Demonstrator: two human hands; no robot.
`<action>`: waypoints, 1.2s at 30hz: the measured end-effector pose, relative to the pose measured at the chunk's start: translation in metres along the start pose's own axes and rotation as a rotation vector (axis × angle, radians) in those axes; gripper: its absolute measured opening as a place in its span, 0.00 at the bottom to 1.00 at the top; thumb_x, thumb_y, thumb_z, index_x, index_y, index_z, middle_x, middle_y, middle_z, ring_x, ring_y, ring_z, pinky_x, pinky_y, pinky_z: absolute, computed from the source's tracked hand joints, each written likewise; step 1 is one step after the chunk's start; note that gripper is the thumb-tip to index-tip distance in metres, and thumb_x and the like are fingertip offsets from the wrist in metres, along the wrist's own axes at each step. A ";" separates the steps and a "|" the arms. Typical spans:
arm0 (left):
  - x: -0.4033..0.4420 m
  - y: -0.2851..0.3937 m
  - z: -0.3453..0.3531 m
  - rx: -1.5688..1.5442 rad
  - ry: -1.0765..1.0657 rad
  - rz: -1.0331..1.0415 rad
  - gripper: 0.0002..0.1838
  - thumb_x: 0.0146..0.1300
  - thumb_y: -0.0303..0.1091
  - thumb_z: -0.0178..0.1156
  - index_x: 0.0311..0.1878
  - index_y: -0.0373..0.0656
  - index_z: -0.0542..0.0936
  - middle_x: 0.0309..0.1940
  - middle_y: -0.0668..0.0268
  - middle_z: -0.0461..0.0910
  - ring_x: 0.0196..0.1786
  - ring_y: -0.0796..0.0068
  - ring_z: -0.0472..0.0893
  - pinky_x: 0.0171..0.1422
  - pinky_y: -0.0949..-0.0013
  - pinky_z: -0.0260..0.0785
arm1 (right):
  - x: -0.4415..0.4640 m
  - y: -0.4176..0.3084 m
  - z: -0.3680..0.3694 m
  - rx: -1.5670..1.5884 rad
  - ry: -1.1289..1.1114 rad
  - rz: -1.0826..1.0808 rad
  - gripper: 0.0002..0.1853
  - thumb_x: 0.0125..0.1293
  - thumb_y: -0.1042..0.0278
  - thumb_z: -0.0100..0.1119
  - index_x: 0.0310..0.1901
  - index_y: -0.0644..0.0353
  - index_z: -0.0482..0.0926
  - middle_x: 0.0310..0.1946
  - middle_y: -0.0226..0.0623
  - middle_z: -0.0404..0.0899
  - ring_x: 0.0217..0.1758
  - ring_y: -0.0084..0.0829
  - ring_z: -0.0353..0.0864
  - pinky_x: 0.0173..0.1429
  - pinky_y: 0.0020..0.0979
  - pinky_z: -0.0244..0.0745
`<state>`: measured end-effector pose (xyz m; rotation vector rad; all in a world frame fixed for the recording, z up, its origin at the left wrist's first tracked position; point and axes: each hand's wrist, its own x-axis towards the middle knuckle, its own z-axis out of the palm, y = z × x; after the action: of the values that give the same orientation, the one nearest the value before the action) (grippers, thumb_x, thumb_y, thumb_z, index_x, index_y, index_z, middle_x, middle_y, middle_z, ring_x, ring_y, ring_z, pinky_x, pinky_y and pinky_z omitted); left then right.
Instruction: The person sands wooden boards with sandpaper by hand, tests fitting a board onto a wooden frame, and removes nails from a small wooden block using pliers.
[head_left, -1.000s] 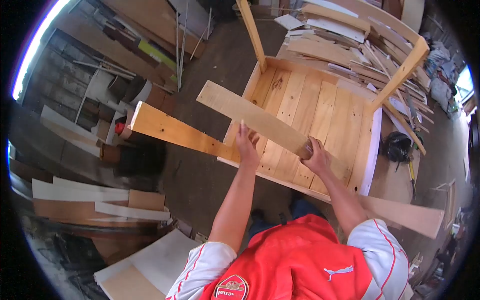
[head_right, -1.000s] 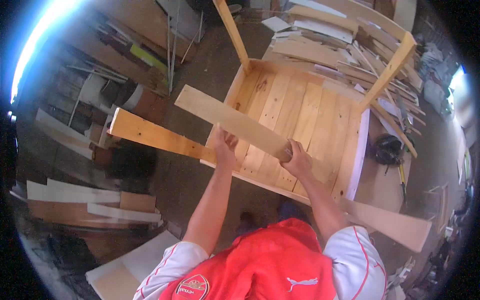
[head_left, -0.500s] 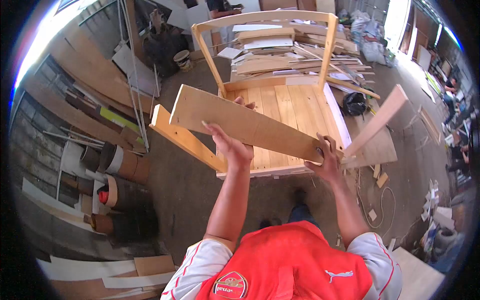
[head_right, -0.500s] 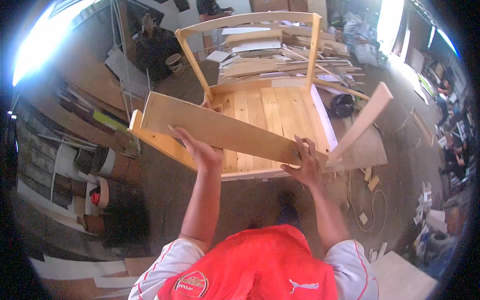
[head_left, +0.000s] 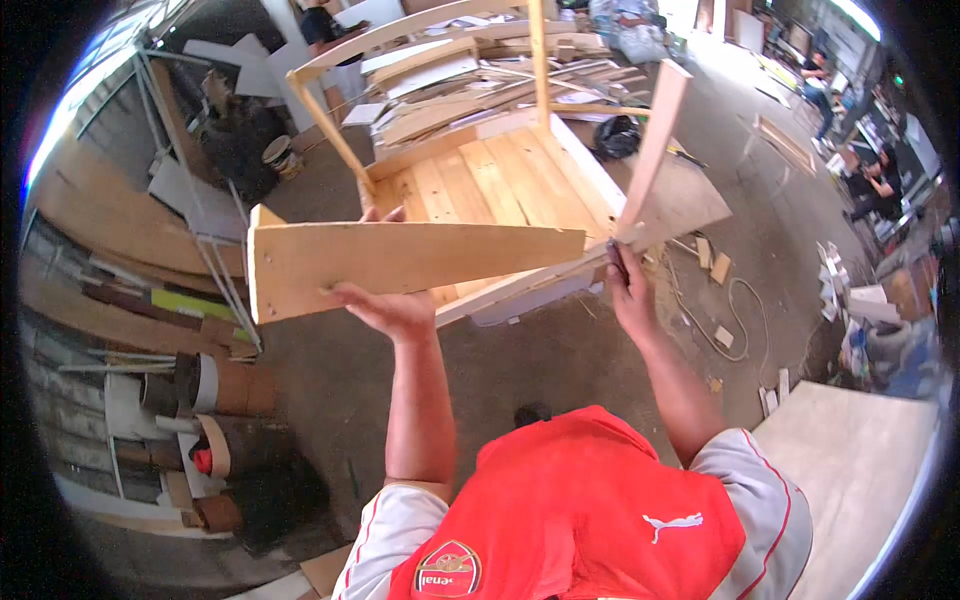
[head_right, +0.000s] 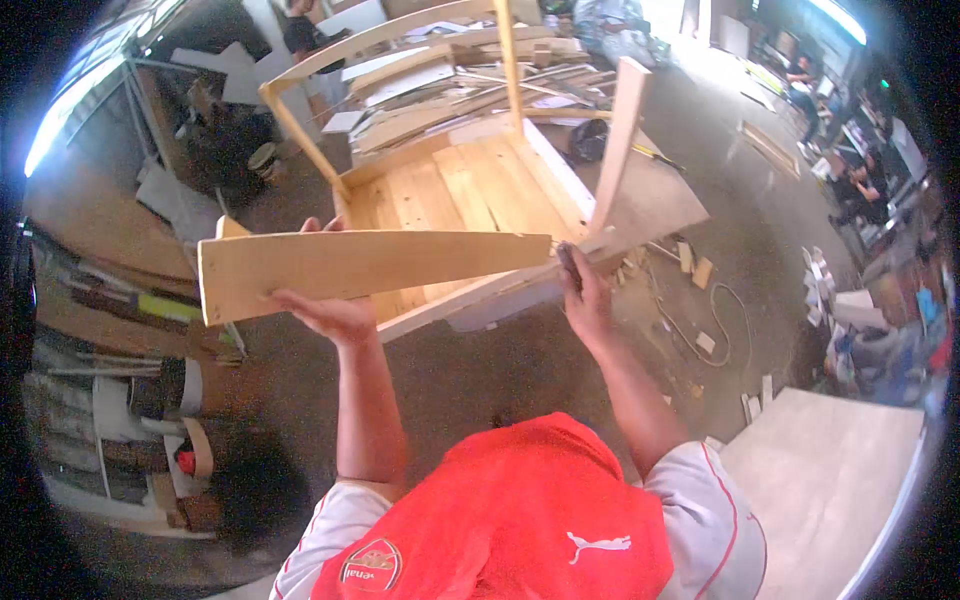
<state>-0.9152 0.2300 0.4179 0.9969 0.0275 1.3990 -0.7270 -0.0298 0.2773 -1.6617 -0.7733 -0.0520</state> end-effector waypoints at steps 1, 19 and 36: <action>-0.008 0.008 0.015 0.005 0.017 -0.002 0.54 0.62 0.83 0.43 0.72 0.41 0.62 0.63 0.53 0.74 0.61 0.53 0.80 0.67 0.49 0.72 | -0.003 -0.023 -0.006 -0.057 0.014 0.055 0.21 0.77 0.74 0.53 0.68 0.67 0.70 0.63 0.49 0.79 0.67 0.37 0.79 0.69 0.36 0.73; -0.163 -0.069 0.177 -0.109 -0.193 -0.143 0.54 0.61 0.83 0.45 0.73 0.41 0.64 0.67 0.50 0.72 0.67 0.47 0.74 0.71 0.42 0.65 | -0.100 -0.028 -0.163 -0.134 0.186 0.052 0.21 0.76 0.75 0.54 0.69 0.61 0.71 0.61 0.43 0.82 0.64 0.33 0.80 0.65 0.34 0.74; -0.156 -0.242 0.332 -0.136 -0.362 -0.049 0.52 0.65 0.77 0.49 0.73 0.36 0.62 0.66 0.46 0.72 0.66 0.47 0.76 0.71 0.43 0.68 | 0.009 0.059 -0.265 -0.185 0.294 0.185 0.19 0.75 0.76 0.53 0.66 0.63 0.70 0.51 0.49 0.83 0.52 0.40 0.86 0.53 0.39 0.79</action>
<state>-0.5749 -0.0470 0.3972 1.1133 -0.3059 1.1431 -0.5901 -0.2638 0.2994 -1.8424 -0.3994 -0.2382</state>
